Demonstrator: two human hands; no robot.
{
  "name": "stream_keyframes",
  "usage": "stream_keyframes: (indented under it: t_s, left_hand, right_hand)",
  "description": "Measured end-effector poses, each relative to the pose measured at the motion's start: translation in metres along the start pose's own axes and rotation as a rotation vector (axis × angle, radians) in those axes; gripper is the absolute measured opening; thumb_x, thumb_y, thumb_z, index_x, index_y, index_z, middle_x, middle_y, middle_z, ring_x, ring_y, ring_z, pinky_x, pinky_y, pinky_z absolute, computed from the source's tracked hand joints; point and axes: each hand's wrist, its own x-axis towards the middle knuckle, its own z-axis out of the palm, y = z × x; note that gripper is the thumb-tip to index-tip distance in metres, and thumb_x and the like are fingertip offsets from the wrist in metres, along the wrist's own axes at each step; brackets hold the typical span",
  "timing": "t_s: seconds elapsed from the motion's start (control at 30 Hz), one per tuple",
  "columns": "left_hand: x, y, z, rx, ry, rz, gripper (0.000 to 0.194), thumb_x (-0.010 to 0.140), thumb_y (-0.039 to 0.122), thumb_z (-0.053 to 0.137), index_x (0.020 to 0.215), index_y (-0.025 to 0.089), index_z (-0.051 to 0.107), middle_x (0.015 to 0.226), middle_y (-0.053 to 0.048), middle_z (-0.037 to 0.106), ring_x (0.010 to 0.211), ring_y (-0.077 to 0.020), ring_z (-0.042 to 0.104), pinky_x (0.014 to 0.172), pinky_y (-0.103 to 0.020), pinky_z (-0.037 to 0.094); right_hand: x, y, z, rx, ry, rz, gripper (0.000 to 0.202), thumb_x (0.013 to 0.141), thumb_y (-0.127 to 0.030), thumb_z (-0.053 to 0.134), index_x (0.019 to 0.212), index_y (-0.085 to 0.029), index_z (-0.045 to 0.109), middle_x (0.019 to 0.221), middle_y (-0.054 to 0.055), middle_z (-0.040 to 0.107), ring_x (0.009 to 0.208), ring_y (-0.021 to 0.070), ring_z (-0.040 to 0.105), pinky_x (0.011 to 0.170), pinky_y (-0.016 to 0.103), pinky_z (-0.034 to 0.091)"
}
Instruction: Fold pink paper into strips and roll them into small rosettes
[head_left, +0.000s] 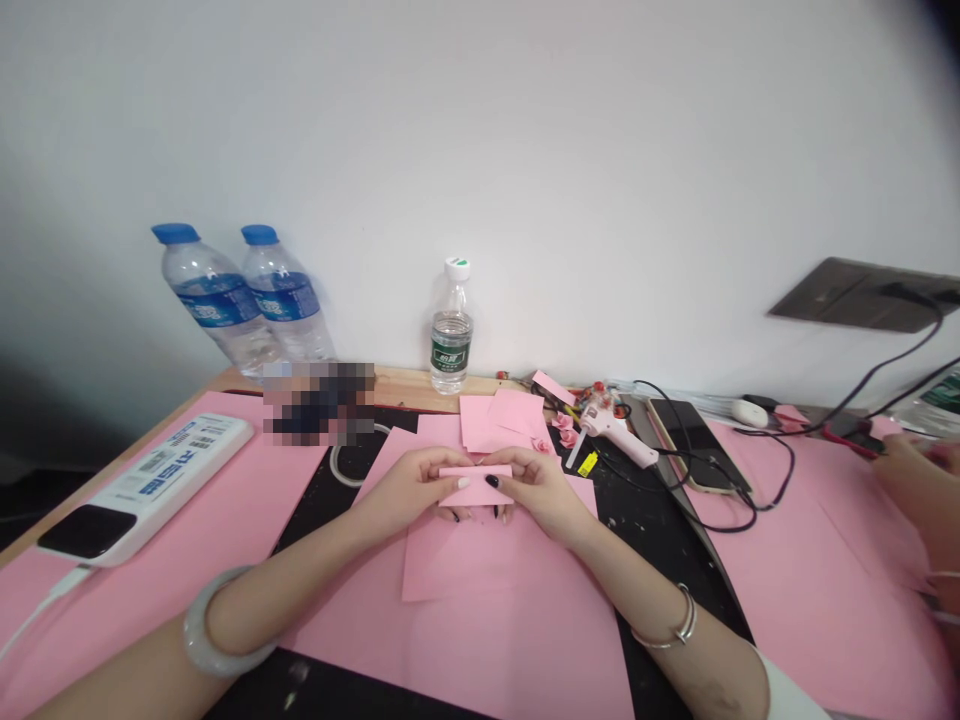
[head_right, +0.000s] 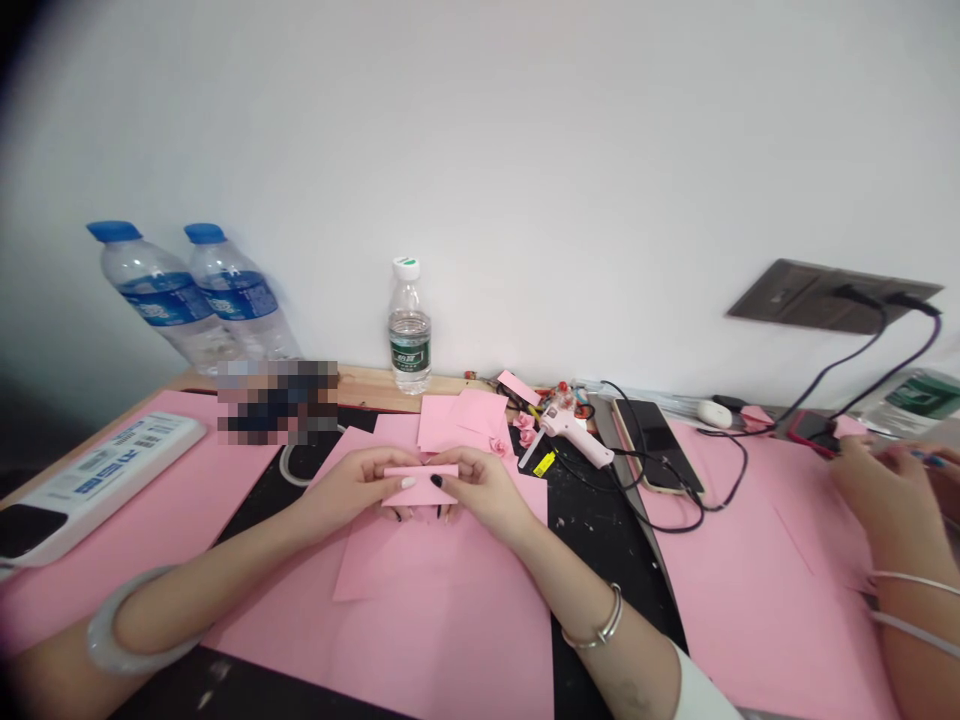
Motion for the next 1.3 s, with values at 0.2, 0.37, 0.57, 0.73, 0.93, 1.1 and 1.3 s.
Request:
stream_keyframes:
  t_s: [0.2, 0.37, 0.57, 0.73, 0.93, 1.1, 1.3]
  left_hand:
    - [0.0015, -0.0031, -0.0012, -0.007, -0.002, 0.007, 0.032, 0.072, 0.031, 0.073, 0.097, 0.014, 0.062, 0.075, -0.005, 0.073, 0.062, -0.0190, 0.072, 0.062, -0.031, 0.058]
    - [0.0015, -0.0035, -0.0015, 0.006, -0.002, 0.004, 0.032, 0.073, 0.032, 0.073, 0.097, 0.015, 0.062, 0.076, -0.005, 0.073, 0.063, -0.0194, 0.072, 0.060, -0.030, 0.057]
    - [0.0014, -0.0030, -0.0019, 0.006, -0.008, 0.018, 0.031, 0.073, 0.033, 0.073, 0.096, 0.015, 0.063, 0.075, -0.005, 0.073, 0.063, -0.0191, 0.072, 0.061, -0.029, 0.057]
    - [0.0016, -0.0038, -0.0026, 0.008, -0.008, 0.017, 0.031, 0.073, 0.033, 0.073, 0.095, 0.014, 0.062, 0.074, -0.004, 0.072, 0.062, -0.0177, 0.071, 0.060, -0.028, 0.057]
    - [0.0015, -0.0049, -0.0031, 0.011, -0.018, 0.032, 0.031, 0.073, 0.033, 0.073, 0.096, 0.014, 0.062, 0.075, -0.004, 0.072, 0.063, -0.0179, 0.071, 0.061, -0.029, 0.057]
    - [0.0015, -0.0040, -0.0027, -0.002, -0.009, 0.019, 0.031, 0.072, 0.033, 0.074, 0.094, 0.014, 0.062, 0.074, -0.004, 0.072, 0.061, -0.0172, 0.070, 0.061, -0.029, 0.057]
    - [0.0014, -0.0031, -0.0016, -0.016, -0.007, 0.014, 0.032, 0.071, 0.032, 0.075, 0.094, 0.014, 0.062, 0.073, -0.003, 0.072, 0.060, -0.0166, 0.070, 0.061, -0.029, 0.058]
  right_hand:
    - [-0.0004, -0.0018, 0.0010, -0.005, -0.001, -0.006, 0.025, 0.073, -0.031, 0.075, 0.094, -0.018, 0.070, 0.079, 0.002, 0.070, 0.046, 0.0093, 0.059, 0.042, 0.022, 0.053]
    - [-0.0003, -0.0020, 0.0011, 0.006, -0.004, -0.008, 0.025, 0.073, -0.031, 0.075, 0.093, -0.018, 0.070, 0.080, 0.002, 0.070, 0.047, 0.0093, 0.060, 0.042, 0.022, 0.053]
    - [-0.0008, -0.0019, 0.0006, 0.015, -0.009, -0.010, 0.026, 0.074, -0.031, 0.075, 0.095, -0.017, 0.070, 0.077, 0.002, 0.070, 0.048, 0.0108, 0.061, 0.042, 0.023, 0.053]
    - [-0.0004, -0.0007, 0.0003, 0.035, -0.015, -0.008, 0.026, 0.073, -0.030, 0.076, 0.095, -0.017, 0.069, 0.079, 0.002, 0.071, 0.052, 0.0127, 0.066, 0.045, 0.022, 0.055]
    - [0.0006, 0.0007, -0.0004, 0.050, -0.021, -0.010, 0.024, 0.074, -0.029, 0.075, 0.095, -0.018, 0.069, 0.081, 0.003, 0.072, 0.051, 0.0129, 0.066, 0.043, 0.022, 0.055]
    - [0.0001, -0.0005, 0.0000, 0.047, -0.008, -0.010, 0.024, 0.073, -0.028, 0.076, 0.093, -0.018, 0.070, 0.083, 0.003, 0.072, 0.048, 0.0112, 0.064, 0.043, 0.022, 0.054]
    - [0.0000, -0.0002, 0.0000, 0.053, -0.011, -0.002, 0.025, 0.072, -0.029, 0.077, 0.094, -0.019, 0.070, 0.080, 0.002, 0.071, 0.048, 0.0111, 0.063, 0.043, 0.022, 0.054]
